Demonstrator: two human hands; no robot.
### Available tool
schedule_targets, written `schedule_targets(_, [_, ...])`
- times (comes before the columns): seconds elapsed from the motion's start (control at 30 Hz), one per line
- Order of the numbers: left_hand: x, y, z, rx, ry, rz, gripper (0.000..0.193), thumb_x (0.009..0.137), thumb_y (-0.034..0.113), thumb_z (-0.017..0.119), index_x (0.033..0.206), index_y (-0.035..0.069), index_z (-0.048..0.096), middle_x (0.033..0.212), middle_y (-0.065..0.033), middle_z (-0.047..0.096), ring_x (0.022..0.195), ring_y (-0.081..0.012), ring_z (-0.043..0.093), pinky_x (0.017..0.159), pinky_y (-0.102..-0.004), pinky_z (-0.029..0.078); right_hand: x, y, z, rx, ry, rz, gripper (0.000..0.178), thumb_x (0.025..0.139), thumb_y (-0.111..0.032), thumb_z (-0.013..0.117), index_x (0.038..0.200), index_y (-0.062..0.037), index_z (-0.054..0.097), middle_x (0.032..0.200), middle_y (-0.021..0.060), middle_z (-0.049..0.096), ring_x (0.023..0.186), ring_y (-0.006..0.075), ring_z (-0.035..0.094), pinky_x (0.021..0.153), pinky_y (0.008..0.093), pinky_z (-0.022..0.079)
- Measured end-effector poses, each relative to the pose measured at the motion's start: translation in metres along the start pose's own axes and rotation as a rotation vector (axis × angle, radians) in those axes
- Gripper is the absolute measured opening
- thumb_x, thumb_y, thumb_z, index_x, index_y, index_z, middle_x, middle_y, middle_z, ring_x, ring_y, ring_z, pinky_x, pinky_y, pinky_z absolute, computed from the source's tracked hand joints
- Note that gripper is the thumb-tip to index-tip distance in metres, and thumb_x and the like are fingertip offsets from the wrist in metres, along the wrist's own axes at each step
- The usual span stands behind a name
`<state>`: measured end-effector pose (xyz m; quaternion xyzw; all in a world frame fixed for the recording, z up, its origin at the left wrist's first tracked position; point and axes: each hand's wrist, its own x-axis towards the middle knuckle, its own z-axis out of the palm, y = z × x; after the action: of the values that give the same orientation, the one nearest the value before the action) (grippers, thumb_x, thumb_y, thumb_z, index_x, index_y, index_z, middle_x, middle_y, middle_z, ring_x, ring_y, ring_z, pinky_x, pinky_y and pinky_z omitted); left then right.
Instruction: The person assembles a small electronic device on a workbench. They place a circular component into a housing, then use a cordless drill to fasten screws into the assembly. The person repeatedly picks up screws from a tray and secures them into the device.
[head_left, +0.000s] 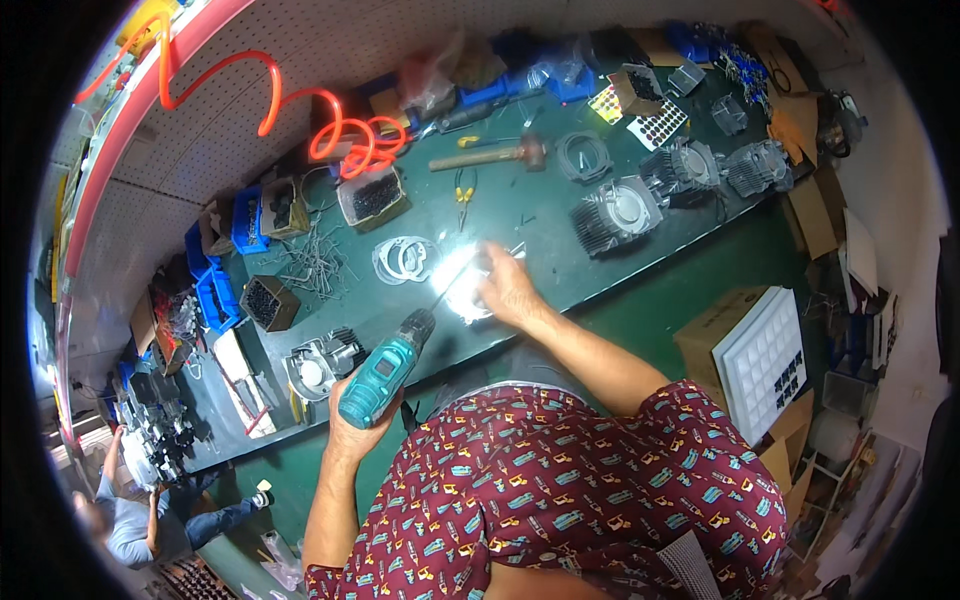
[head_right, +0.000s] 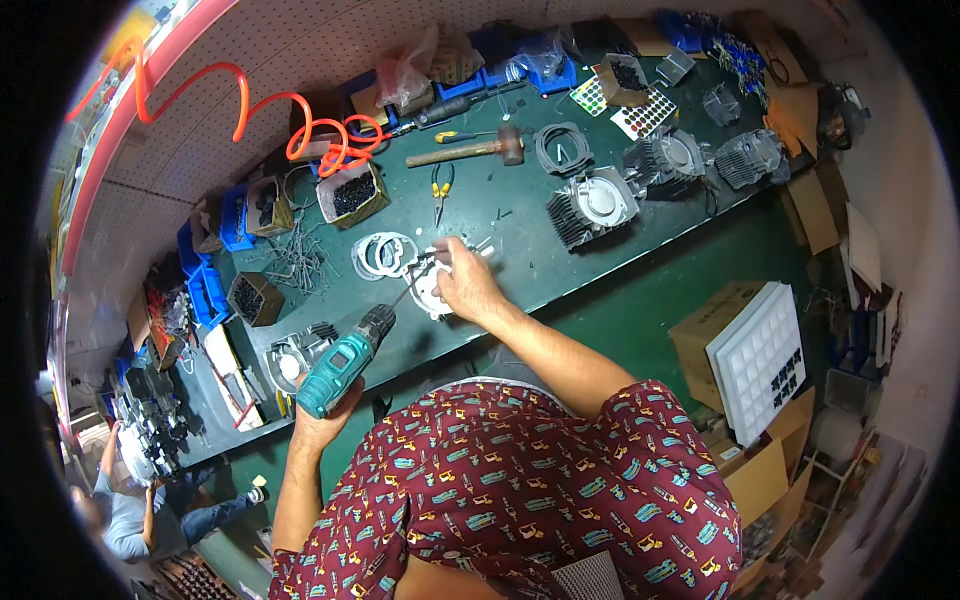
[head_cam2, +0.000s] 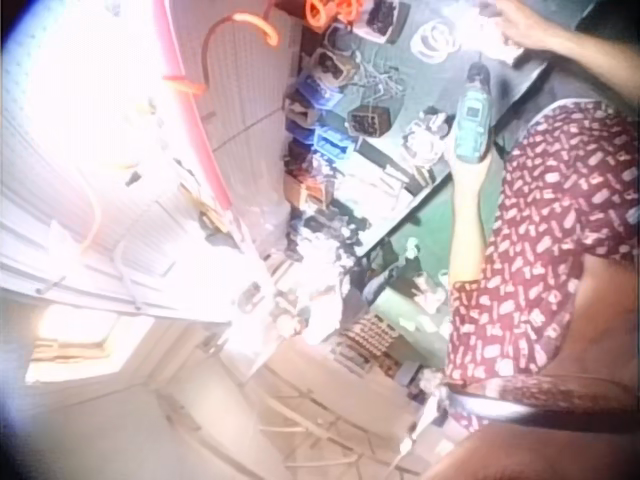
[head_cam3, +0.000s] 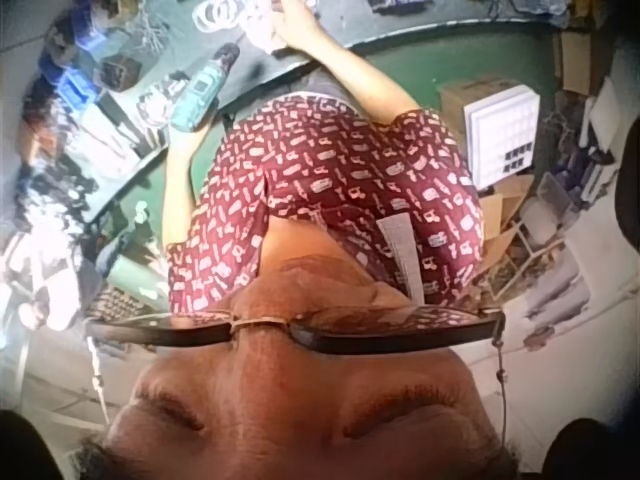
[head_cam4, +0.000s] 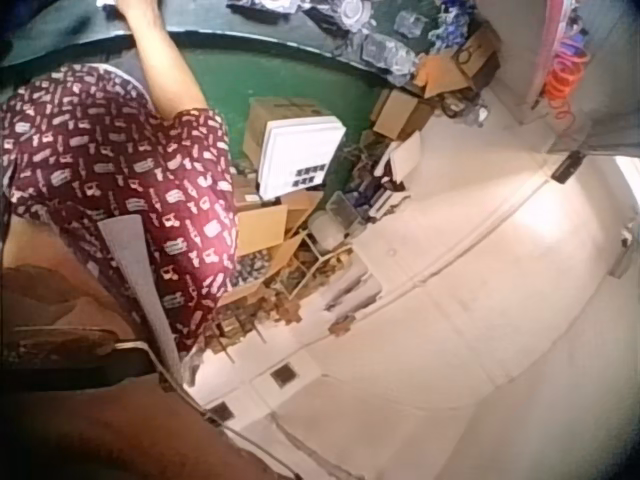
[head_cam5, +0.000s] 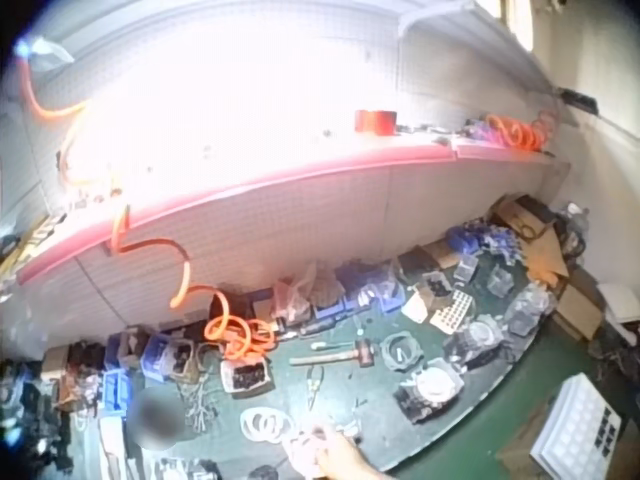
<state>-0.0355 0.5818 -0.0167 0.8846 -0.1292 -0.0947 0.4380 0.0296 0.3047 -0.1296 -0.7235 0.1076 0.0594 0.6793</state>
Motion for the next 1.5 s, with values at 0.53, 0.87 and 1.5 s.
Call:
schedule_targets(0.53, [0.165,0.113,-0.04,0.487,-0.583,-0.066,0.03,0.076,0.012,0.073,0.104,0.0,0.068,0.09,-0.017,0.069,0.082,-0.027,0.066,0.08,-0.0379,0.055,0.044,0.069,-0.029,-0.422,0.076,-0.446,0.025,0.079,-0.014,0.072,0.101,-0.0038,0.07,0.104,0.0134,0.071,0.106,0.0345,0.059,0.097,0.0436,0.046])
schedule_targets(0.87, [0.183,0.131,-0.025,0.581,-0.631,-0.13,0.034,0.078,0.012,0.072,0.11,0.002,0.066,0.097,-0.0158,0.071,0.088,-0.029,0.067,0.085,-0.0395,0.055,0.049,0.085,-0.03,-0.538,0.038,-0.563,0.032,0.074,-0.013,0.075,0.103,-0.0043,0.069,0.104,0.0133,0.07,0.106,0.035,0.057,0.098,0.0441,0.043])
schedule_targets(1.5, [0.176,0.123,-0.019,0.484,-0.588,-0.068,0.026,0.079,0.011,0.069,0.102,0.0,0.065,0.086,-0.0144,0.067,0.079,-0.0261,0.063,0.077,-0.0386,0.054,0.041,0.063,-0.034,-0.495,0.059,-0.558,0.028,0.074,-0.005,0.073,0.102,-0.0026,0.07,0.102,0.0124,0.07,0.104,0.0339,0.056,0.095,0.0433,0.044])
